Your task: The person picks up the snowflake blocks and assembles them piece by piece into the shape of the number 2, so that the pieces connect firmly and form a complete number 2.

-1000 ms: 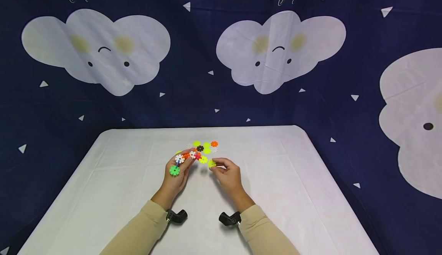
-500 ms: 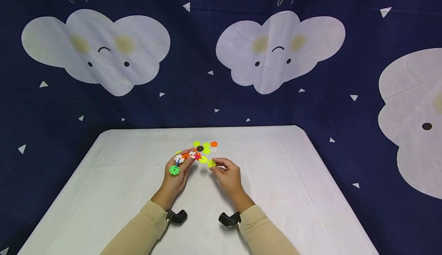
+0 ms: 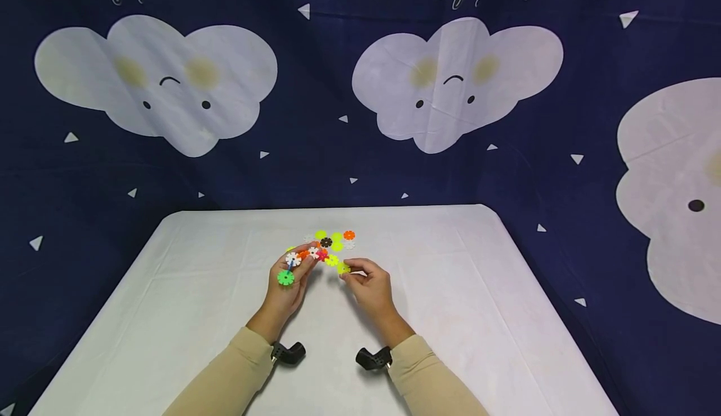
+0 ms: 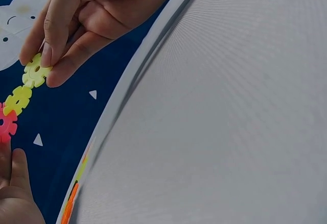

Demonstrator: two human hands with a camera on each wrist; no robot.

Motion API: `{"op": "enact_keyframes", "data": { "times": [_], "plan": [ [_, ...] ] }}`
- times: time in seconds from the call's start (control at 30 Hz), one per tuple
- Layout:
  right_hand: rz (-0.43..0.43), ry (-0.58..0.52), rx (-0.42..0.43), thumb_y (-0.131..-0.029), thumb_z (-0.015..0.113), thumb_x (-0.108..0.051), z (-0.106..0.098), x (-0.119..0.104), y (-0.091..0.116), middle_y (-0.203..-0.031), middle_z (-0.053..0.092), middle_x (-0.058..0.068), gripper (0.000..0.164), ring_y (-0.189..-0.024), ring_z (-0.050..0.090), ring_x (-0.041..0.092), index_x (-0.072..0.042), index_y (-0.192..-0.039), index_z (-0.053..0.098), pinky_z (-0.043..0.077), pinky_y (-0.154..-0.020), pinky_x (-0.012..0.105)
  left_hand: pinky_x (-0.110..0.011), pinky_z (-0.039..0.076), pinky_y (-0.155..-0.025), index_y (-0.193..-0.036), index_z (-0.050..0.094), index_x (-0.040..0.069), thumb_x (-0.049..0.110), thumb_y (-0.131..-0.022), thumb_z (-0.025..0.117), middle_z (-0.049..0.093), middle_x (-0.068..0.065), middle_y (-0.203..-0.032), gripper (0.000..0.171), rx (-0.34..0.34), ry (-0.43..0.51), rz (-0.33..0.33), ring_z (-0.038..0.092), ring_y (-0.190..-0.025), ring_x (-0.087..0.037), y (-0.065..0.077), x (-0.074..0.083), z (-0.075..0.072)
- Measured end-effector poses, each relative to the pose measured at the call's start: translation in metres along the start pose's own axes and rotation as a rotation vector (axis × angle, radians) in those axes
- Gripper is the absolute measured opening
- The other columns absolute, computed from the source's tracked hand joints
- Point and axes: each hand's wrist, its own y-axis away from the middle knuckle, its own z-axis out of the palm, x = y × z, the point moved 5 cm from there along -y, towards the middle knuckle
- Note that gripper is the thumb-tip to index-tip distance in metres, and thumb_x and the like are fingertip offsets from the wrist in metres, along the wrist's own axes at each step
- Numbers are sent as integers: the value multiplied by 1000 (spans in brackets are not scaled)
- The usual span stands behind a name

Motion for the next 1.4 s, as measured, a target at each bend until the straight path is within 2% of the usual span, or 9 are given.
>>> {"op": "enact_keyframes", "data": {
  "times": [0.27, 0.4, 0.53, 0.67, 0.97, 1.07, 1.2, 1.3, 1.4],
  "plan": [
    [-98, 46, 7, -85, 72, 26, 2, -2, 0, -110, 65, 37, 28, -91, 71, 39, 19, -113, 70, 63, -75, 26, -33, 54, -102, -131, 55, -24, -18, -92, 70, 67, -29, -129, 42, 2, 8, 15, 64, -122, -26, 0, 0, 3],
    [-142, 83, 12, -84, 75, 25, 4, -5, 0, -110, 67, 34, 29, -91, 70, 45, 17, -111, 71, 64, -78, 29, -31, 53, -103, -135, 51, -25, -15, -94, 70, 60, -35, -135, 46, -43, -16, 20, 61, -126, -26, -1, -2, 4],
    [-166, 105, 15, -83, 76, 23, 5, -7, 0, -109, 68, 32, 29, -91, 70, 46, 16, -111, 72, 64, -79, 31, -36, 49, -108, -140, 48, -24, -2, -98, 74, 54, -38, -141, 54, -94, 26, -35, 59, -130, -27, 0, -3, 6],
    [-192, 111, 15, -83, 77, 22, 7, -8, 0, -109, 68, 32, 30, -91, 71, 44, 16, -112, 72, 64, -80, 33, -43, 47, -110, -148, 41, -20, 3, -99, 75, 59, -31, -139, 64, -117, 84, -103, 62, -128, -29, 4, -3, 10],
    [-223, 119, 6, -84, 76, 23, 12, -10, 2, -112, 68, 32, 33, -98, 71, 43, 17, -116, 70, 63, -84, 38, -51, 47, -110, -138, 39, -9, 11, -96, 81, 52, -38, -141, 62, -205, 161, -107, 59, -129, -42, 7, -1, 17],
    [-217, 121, 10, -83, 76, 24, 12, -9, 2, -113, 68, 32, 33, -97, 71, 41, 17, -115, 71, 63, -84, 37, -52, 45, -111, -136, 40, -1, 10, -100, 76, 54, -35, -142, 52, -253, 175, -118, 58, -131, -42, 8, 0, 18],
    [-206, 134, 19, -81, 76, 26, 14, -10, 3, -111, 69, 32, 34, -94, 71, 44, 18, -114, 71, 63, -82, 36, -50, 44, -112, -141, 42, 3, -4, -108, 56, 50, -36, -146, 36, -329, 120, -108, 60, -129, -39, 11, 4, 22],
    [-231, 174, 14, -78, 76, 30, 19, -16, 3, -108, 70, 34, 35, -90, 70, 49, 20, -111, 70, 63, -79, 35, -46, 47, -111, -147, 42, 1, -12, -108, 45, 46, -40, -147, 41, -344, 51, -102, 63, -126, -35, 13, 8, 24],
    [-288, 239, 6, -74, 76, 33, 24, -27, 4, -103, 70, 35, 36, -86, 70, 51, 22, -108, 70, 64, -77, 34, -40, 52, -107, -154, 34, -5, -15, -106, 45, 49, -38, -145, 50, -323, 11, -121, 67, -121, -29, 14, 11, 26]
  ]
}}
